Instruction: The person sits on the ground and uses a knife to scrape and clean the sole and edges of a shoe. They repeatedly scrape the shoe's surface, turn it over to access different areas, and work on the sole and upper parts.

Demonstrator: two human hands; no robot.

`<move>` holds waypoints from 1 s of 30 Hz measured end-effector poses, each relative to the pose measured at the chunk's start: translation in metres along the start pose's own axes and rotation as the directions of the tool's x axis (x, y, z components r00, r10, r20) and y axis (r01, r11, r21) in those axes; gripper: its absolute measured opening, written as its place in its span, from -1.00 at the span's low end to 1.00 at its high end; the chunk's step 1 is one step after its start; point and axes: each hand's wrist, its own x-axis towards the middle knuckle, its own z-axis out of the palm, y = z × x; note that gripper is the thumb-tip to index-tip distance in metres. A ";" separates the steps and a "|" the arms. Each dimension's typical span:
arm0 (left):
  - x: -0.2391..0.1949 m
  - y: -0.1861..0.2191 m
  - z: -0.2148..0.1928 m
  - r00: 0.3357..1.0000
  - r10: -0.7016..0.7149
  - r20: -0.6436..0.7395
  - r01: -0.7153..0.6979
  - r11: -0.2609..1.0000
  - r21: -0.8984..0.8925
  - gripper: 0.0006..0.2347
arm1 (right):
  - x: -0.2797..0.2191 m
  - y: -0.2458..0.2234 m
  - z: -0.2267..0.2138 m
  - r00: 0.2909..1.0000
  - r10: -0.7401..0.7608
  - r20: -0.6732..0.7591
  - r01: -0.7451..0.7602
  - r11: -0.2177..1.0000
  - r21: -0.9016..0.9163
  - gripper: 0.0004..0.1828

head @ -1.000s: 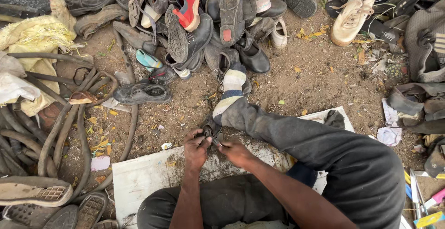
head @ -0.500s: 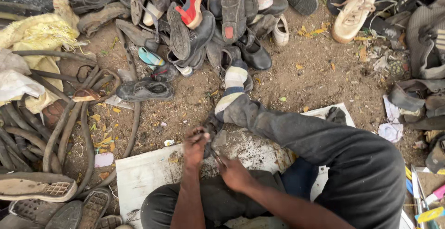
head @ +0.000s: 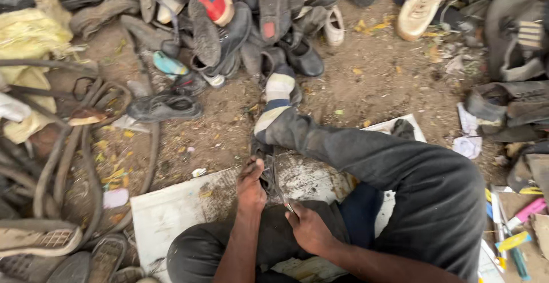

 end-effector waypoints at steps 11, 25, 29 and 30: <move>-0.014 0.004 0.031 0.986 -0.140 -0.090 0.132 0.987 -0.089 -0.79 | -0.037 -0.047 -0.003 0.959 0.085 -0.272 -0.039 0.985 0.170 -0.54; -0.022 -0.004 0.039 0.980 -0.191 -0.058 0.182 0.975 -0.128 -0.78 | -0.030 -0.039 0.037 0.925 0.251 -0.286 -0.108 0.894 0.435 -0.78; -0.019 0.024 0.052 0.958 -0.286 0.006 0.256 0.864 0.433 -0.71 | -0.002 -0.024 0.049 0.910 0.407 -0.074 -0.302 0.776 0.553 -0.69; -0.020 0.036 0.057 0.943 -0.332 0.036 0.230 0.724 0.650 -0.66 | 0.004 -0.020 0.047 0.899 0.437 0.016 -0.363 0.724 0.587 -0.70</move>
